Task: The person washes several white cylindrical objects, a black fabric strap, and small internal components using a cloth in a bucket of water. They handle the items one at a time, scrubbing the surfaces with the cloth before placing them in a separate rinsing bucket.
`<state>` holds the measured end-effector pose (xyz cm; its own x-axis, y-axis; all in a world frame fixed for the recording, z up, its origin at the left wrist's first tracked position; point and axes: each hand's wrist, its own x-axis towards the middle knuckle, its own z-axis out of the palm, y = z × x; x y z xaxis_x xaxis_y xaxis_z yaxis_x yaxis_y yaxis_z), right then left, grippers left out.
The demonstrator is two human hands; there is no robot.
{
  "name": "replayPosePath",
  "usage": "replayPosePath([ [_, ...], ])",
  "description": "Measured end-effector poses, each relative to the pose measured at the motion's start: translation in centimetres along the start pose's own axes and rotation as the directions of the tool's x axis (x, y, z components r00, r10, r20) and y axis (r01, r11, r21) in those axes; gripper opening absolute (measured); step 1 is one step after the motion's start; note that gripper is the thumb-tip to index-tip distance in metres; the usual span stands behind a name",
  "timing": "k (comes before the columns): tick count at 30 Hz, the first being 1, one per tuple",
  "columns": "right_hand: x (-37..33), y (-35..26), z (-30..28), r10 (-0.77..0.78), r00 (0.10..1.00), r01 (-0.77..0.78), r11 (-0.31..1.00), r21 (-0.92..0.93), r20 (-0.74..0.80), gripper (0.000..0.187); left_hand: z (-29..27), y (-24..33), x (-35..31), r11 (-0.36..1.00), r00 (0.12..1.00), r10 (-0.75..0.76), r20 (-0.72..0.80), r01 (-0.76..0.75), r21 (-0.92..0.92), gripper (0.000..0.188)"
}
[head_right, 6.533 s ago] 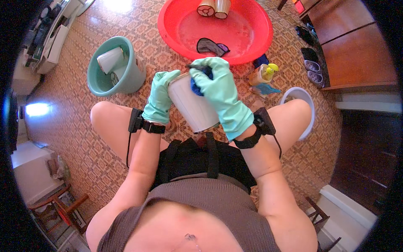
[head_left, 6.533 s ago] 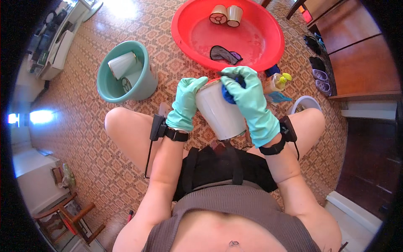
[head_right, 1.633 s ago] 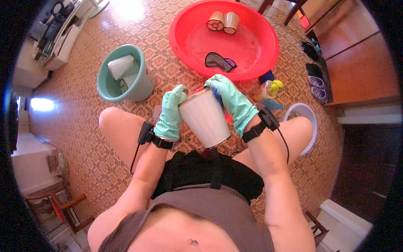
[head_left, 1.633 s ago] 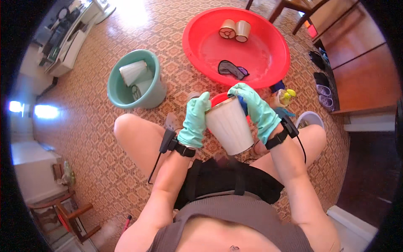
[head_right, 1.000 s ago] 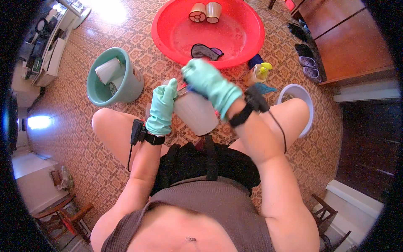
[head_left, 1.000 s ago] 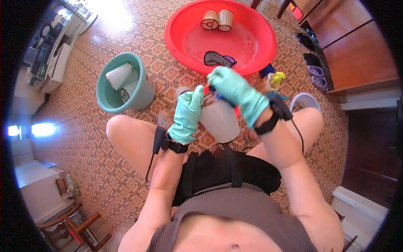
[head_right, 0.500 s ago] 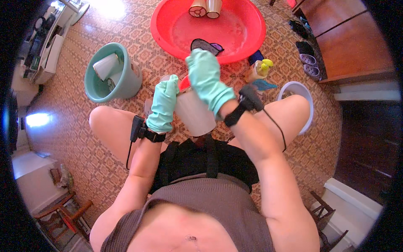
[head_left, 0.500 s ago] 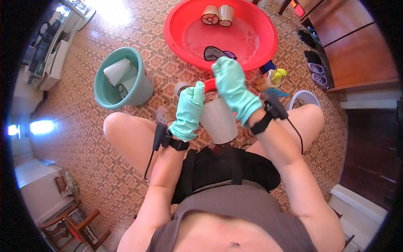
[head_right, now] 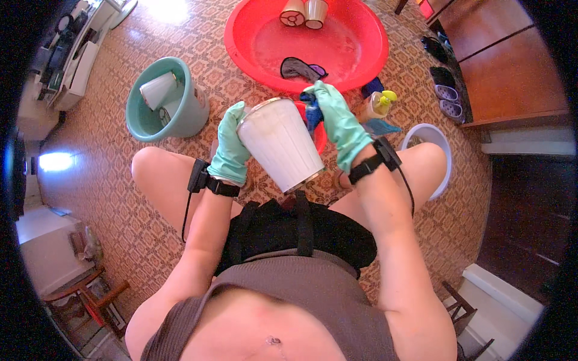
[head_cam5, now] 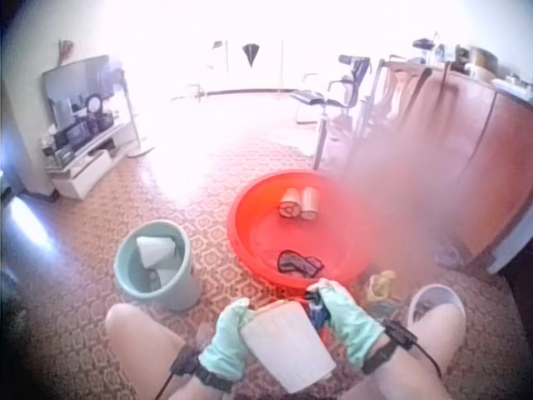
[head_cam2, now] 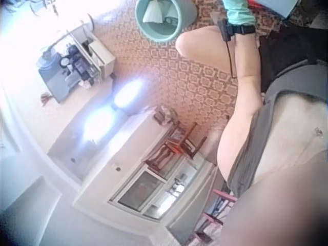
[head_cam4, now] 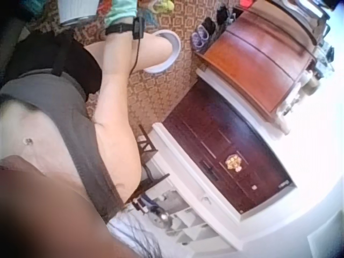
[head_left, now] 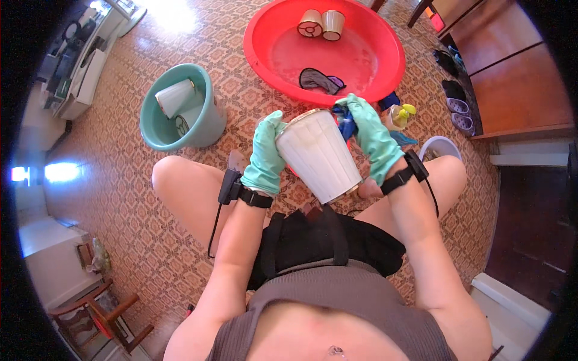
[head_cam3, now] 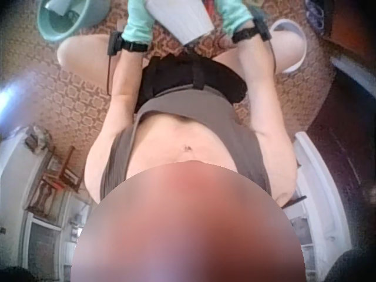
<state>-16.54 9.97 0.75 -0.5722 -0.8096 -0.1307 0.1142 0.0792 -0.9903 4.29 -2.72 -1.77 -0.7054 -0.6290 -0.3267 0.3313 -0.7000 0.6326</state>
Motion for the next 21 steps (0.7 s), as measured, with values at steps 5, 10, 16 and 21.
replayPosePath([
  [5, -2.3, -0.5, -1.0, 0.276, 0.959, -0.278, 0.877, 0.391, 0.062, 0.043, 5.0, 2.1, -1.9, 0.919, 0.944, -0.284, 0.166, 0.318, -0.234, 0.046],
  [10, -4.2, -4.6, 4.5, 0.234, 0.961, -0.264, 0.637, 0.724, 0.145, 0.037, 0.7, -0.5, -2.1, 0.81, 0.869, -0.226, 0.44, 0.418, -0.411, 0.064],
  [16, -5.3, -3.6, 5.0, 0.006, 0.996, -0.058, 0.791, 0.609, 0.087, 0.032, 1.3, -2.3, -2.4, 0.741, 0.741, 0.074, 0.667, 0.407, -0.534, 0.057],
  [21, -3.2, -0.3, 2.1, -0.046, 0.998, 0.04, 0.989, 0.141, 0.038, 0.036, 3.7, -2.3, -0.2, 0.867, 0.686, 0.319, 0.654, -0.49, 0.091, 0.058],
])
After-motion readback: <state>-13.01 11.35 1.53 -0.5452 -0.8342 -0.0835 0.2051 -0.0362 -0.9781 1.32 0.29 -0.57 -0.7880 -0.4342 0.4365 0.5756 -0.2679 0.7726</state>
